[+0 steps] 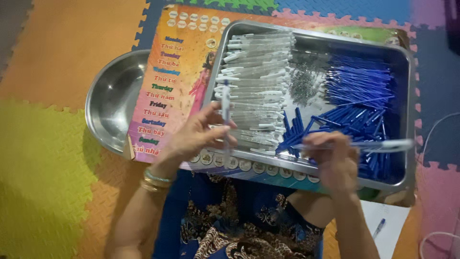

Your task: The person assembles pens by inserting ink refills into white pen barrels and then attaching blue caps, handling the components from a metal tray and placing the finished pens into a metal bowl.

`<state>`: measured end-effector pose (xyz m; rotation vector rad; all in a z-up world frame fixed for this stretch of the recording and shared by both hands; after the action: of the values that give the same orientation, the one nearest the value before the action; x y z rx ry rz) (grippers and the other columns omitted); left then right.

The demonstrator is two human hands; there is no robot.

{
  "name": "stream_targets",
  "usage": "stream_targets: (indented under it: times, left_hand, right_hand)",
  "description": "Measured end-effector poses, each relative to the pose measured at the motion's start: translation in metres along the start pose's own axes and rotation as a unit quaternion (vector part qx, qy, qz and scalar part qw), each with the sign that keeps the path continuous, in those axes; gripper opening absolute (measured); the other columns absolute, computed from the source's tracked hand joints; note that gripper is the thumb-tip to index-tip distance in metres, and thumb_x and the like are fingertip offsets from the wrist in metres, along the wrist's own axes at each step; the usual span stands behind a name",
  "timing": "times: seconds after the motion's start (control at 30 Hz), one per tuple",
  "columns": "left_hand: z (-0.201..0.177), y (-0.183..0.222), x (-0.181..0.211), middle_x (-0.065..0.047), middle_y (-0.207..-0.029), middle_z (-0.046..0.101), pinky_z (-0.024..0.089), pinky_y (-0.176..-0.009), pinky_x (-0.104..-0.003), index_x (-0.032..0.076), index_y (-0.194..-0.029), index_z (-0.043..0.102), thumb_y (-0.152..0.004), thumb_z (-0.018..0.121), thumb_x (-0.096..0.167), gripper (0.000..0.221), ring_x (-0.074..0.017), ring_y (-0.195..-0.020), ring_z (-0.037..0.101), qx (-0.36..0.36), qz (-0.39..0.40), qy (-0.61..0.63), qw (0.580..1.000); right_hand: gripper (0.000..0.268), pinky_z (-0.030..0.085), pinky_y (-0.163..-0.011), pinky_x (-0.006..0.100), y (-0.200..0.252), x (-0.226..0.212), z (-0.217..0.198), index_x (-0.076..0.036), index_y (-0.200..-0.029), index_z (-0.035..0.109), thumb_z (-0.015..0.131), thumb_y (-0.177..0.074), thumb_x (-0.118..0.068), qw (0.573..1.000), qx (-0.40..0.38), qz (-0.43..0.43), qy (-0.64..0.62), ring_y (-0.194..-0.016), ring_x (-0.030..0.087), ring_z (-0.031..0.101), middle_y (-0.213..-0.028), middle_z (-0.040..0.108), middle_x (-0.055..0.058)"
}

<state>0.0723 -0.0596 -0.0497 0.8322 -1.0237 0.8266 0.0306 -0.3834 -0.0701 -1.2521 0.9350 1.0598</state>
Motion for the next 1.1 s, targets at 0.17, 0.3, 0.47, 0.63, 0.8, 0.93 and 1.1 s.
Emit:
stream_targets:
  times: [0.17, 0.3, 0.47, 0.63, 0.8, 0.93, 1.1]
  left_hand:
    - [0.062, -0.010, -0.037, -0.022, -0.117, 0.079, 0.072, -0.086, -0.059, 0.010, -0.152, 0.059, -0.106, 0.071, 0.017, 0.049, -0.0376, -0.097, 0.084, -0.070, -0.046, 0.089, 0.992]
    - [0.091, -0.013, -0.043, -0.018, -0.123, 0.079, 0.071, -0.089, -0.061, 0.005, -0.149, 0.063, -0.105, 0.073, 0.013, 0.046, -0.0369, -0.106, 0.082, -0.090, -0.055, 0.143, 0.984]
    - [0.100, -0.019, -0.056, -0.021, -0.120, 0.078, 0.070, -0.086, -0.062, 0.003, -0.151, 0.061, -0.103, 0.076, 0.009, 0.051, -0.0392, -0.104, 0.082, -0.109, -0.038, 0.161, 0.980]
    - [0.102, -0.023, -0.067, -0.018, -0.117, 0.080, 0.070, -0.088, -0.058, 0.004, -0.157, 0.060, -0.103, 0.076, 0.008, 0.057, -0.0376, -0.105, 0.082, -0.114, -0.037, 0.157, 0.980]
    - [0.100, -0.025, -0.076, -0.019, -0.117, 0.079, 0.071, -0.088, -0.056, 0.002, -0.156, 0.061, -0.101, 0.078, 0.006, 0.057, -0.0383, -0.106, 0.082, -0.105, -0.037, 0.160, 0.981]
    - [0.104, -0.024, -0.077, -0.019, -0.117, 0.079, 0.071, -0.088, -0.054, 0.003, -0.154, 0.062, -0.100, 0.079, 0.009, 0.057, -0.0369, -0.106, 0.082, -0.102, -0.030, 0.151, 0.983]
    - [0.101, -0.026, -0.093, -0.019, -0.108, 0.076, 0.071, -0.083, -0.055, 0.003, -0.157, 0.062, -0.101, 0.078, 0.005, 0.058, -0.0369, -0.096, 0.083, -0.071, -0.013, 0.160, 0.984]
  right_hand:
    - [0.011, 0.066, -0.075, 0.037, -0.003, -0.044, 0.049, 0.001, -0.105, 0.065, 0.073, -0.101, -0.004, 1.000, 0.023, 0.016, 0.014, -0.086, 0.027, 0.080, -0.111, 0.079, 0.026]
    - [0.016, 0.070, -0.073, 0.040, 0.001, -0.057, 0.058, 0.009, -0.104, 0.068, 0.079, -0.096, 0.002, 0.998, 0.048, -0.006, 0.038, -0.083, 0.031, 0.085, -0.102, 0.079, 0.027]
    - [0.013, 0.067, -0.075, 0.034, 0.000, -0.063, 0.060, 0.006, -0.103, 0.074, 0.082, -0.096, 0.000, 0.992, 0.058, -0.047, 0.100, -0.089, 0.027, 0.085, -0.098, 0.082, 0.021]
    - [0.015, 0.065, -0.086, 0.035, 0.004, -0.062, 0.064, 0.008, -0.106, 0.073, 0.082, -0.098, -0.001, 0.992, 0.060, -0.064, 0.089, -0.097, 0.028, 0.084, -0.102, 0.082, 0.022]
    - [0.011, 0.067, -0.071, 0.036, 0.004, -0.069, 0.069, 0.007, -0.102, 0.071, 0.080, -0.099, 0.002, 0.989, 0.069, -0.084, 0.103, -0.087, 0.029, 0.085, -0.092, 0.081, 0.021]
    - [0.010, 0.066, -0.072, 0.037, 0.007, -0.057, 0.063, 0.008, -0.104, 0.069, 0.078, -0.100, 0.005, 0.991, 0.069, -0.093, 0.066, -0.087, 0.030, 0.084, -0.092, 0.080, 0.023]
    - [0.013, 0.065, -0.065, 0.037, 0.012, -0.047, 0.053, 0.007, -0.102, 0.068, 0.080, -0.099, 0.004, 0.982, 0.078, -0.128, 0.114, -0.082, 0.033, 0.084, -0.089, 0.080, 0.022]
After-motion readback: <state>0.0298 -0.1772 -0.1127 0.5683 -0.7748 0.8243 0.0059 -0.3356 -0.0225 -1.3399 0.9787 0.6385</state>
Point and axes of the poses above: each hand's wrist, its own y-axis away from the middle knuckle, its own z-axis out of the palm, x = y × z, the point moved 9 cm from there along -y, towards the middle knuckle
